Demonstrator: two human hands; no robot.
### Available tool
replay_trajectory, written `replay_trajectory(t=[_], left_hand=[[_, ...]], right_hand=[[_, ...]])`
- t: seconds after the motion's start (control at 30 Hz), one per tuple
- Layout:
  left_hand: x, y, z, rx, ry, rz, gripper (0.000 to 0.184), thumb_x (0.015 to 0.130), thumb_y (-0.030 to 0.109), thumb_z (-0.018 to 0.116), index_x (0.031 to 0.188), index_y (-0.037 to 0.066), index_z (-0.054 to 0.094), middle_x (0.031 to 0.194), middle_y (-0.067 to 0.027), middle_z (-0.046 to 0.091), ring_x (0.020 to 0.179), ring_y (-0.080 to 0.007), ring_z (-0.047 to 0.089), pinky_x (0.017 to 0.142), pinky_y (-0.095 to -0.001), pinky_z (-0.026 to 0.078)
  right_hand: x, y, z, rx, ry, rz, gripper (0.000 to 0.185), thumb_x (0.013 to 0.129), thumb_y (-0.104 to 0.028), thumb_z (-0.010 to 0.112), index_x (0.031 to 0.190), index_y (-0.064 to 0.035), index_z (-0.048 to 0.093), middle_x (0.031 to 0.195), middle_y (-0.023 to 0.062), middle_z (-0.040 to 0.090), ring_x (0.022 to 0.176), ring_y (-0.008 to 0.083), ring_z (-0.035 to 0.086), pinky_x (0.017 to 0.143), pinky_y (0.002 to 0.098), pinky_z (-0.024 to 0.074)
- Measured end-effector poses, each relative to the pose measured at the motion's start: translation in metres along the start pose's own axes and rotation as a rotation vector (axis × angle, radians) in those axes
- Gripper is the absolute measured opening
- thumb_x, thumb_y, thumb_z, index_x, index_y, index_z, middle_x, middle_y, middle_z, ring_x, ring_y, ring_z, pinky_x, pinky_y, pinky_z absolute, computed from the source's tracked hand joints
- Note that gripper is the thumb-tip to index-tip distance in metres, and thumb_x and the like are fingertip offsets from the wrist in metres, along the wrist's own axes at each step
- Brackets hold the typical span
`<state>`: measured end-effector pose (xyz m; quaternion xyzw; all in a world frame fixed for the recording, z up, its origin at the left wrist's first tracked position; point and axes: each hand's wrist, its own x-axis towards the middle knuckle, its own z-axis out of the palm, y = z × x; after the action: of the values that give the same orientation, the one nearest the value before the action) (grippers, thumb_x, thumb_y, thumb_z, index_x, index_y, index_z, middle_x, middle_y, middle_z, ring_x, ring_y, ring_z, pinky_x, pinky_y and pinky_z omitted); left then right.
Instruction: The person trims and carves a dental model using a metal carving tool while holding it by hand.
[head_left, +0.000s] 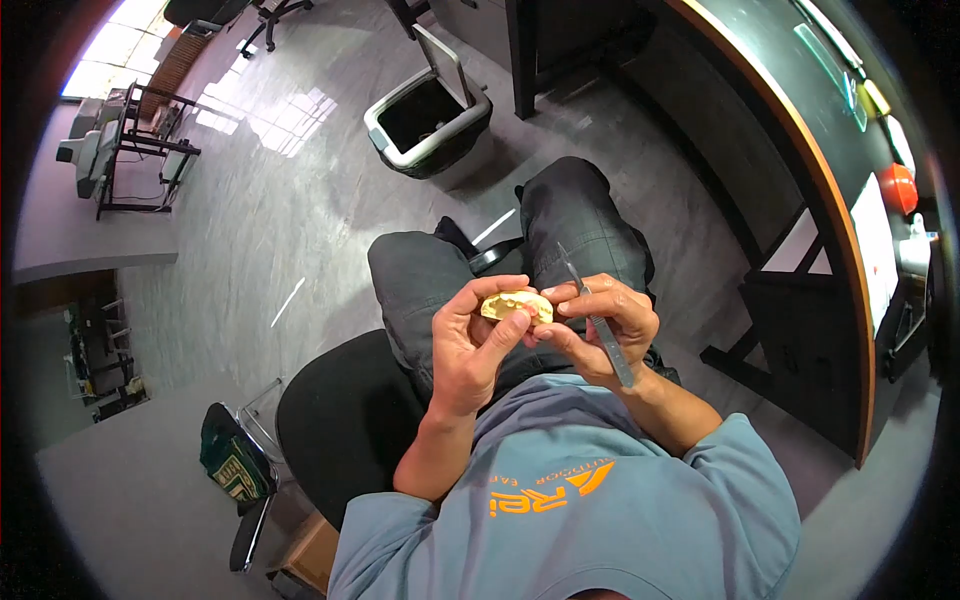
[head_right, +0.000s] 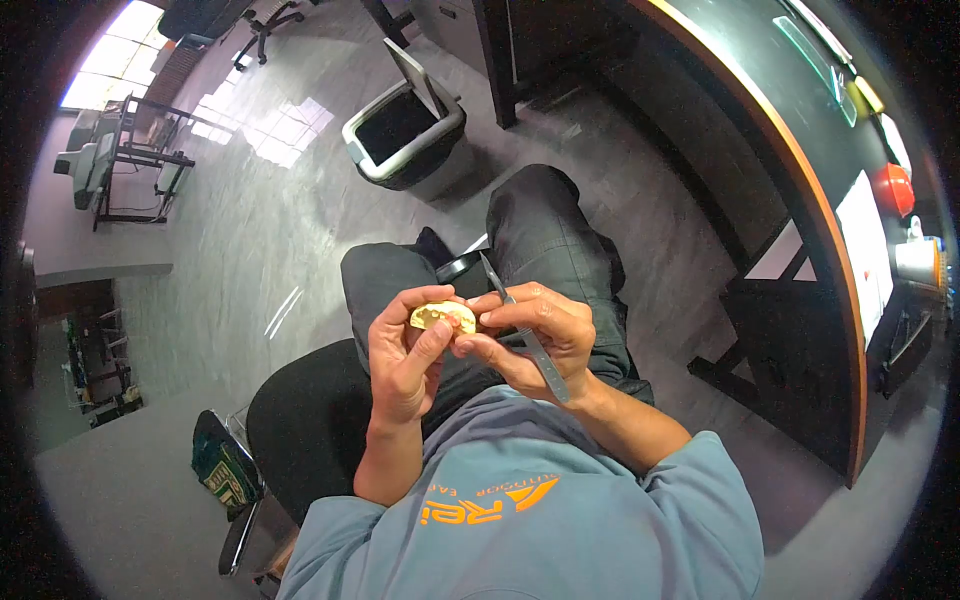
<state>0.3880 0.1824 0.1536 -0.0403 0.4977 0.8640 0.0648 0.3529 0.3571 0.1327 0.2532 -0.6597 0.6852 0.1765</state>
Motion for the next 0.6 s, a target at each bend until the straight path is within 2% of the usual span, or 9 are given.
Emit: replay_trajectory(t=[0.07, 0.23, 0.37, 0.53, 0.6], left_hand=[[0.0, 0.002, 0.003, 0.014, 0.009, 0.026, 0.03, 0.096, 0.002, 0.069, 0.123, -0.007, 0.062, 0.104, -0.0136, 0.072, 0.086, -0.0133, 0.07, 0.074, -0.0248, 0.059], [-0.001, 0.001, 0.007, 0.064, 0.012, 0.081, 0.026, 0.096, 0.005, 0.07, 0.119, -0.006, 0.063, 0.104, -0.0125, 0.069, 0.087, -0.0143, 0.07, 0.071, -0.0239, 0.059], [-0.003, 0.003, 0.012, 0.158, 0.052, 0.149, 0.026, 0.094, 0.005, 0.072, 0.116, -0.005, 0.063, 0.102, -0.0097, 0.066, 0.086, -0.0142, 0.07, 0.072, -0.0243, 0.06], [-0.005, 0.0, 0.015, 0.447, 0.132, 0.346, 0.028, 0.089, -0.004, 0.075, 0.113, -0.006, 0.063, 0.103, -0.0092, 0.065, 0.09, -0.0139, 0.07, 0.075, -0.0242, 0.06], [-0.004, -0.002, 0.013, 0.567, 0.149, 0.443, 0.031, 0.086, -0.007, 0.077, 0.113, -0.006, 0.062, 0.102, -0.0094, 0.065, 0.091, -0.0143, 0.07, 0.075, -0.0239, 0.059]], right_hand=[[-0.001, 0.0, 0.0, 0.015, 0.003, 0.008, 0.031, 0.075, -0.007, 0.091, 0.096, -0.0012, 0.07, 0.094, 0.017, 0.076, 0.079, 0.0189, 0.073, 0.065, 0.0274, 0.057], [-0.003, 0.002, 0.0, 0.064, 0.005, 0.024, 0.028, 0.076, -0.003, 0.089, 0.096, -0.0003, 0.069, 0.095, 0.0182, 0.076, 0.08, 0.0187, 0.073, 0.066, 0.0273, 0.058], [-0.006, -0.005, 0.0, 0.192, 0.018, 0.187, 0.021, 0.081, 0.0, 0.083, 0.096, 0.0007, 0.069, 0.102, 0.0187, 0.075, 0.089, 0.0196, 0.073, 0.073, 0.0287, 0.0579], [-0.006, -0.003, 0.004, 0.331, 0.017, 0.283, 0.013, 0.088, 0.003, 0.076, 0.098, 0.0047, 0.068, 0.103, 0.0208, 0.073, 0.088, 0.02, 0.074, 0.074, 0.0289, 0.062], [-0.01, -0.001, 0.004, 0.386, 0.016, 0.397, 0.011, 0.089, 0.004, 0.074, 0.098, 0.0058, 0.068, 0.105, 0.0205, 0.073, 0.092, 0.0206, 0.073, 0.077, 0.0297, 0.0627]])
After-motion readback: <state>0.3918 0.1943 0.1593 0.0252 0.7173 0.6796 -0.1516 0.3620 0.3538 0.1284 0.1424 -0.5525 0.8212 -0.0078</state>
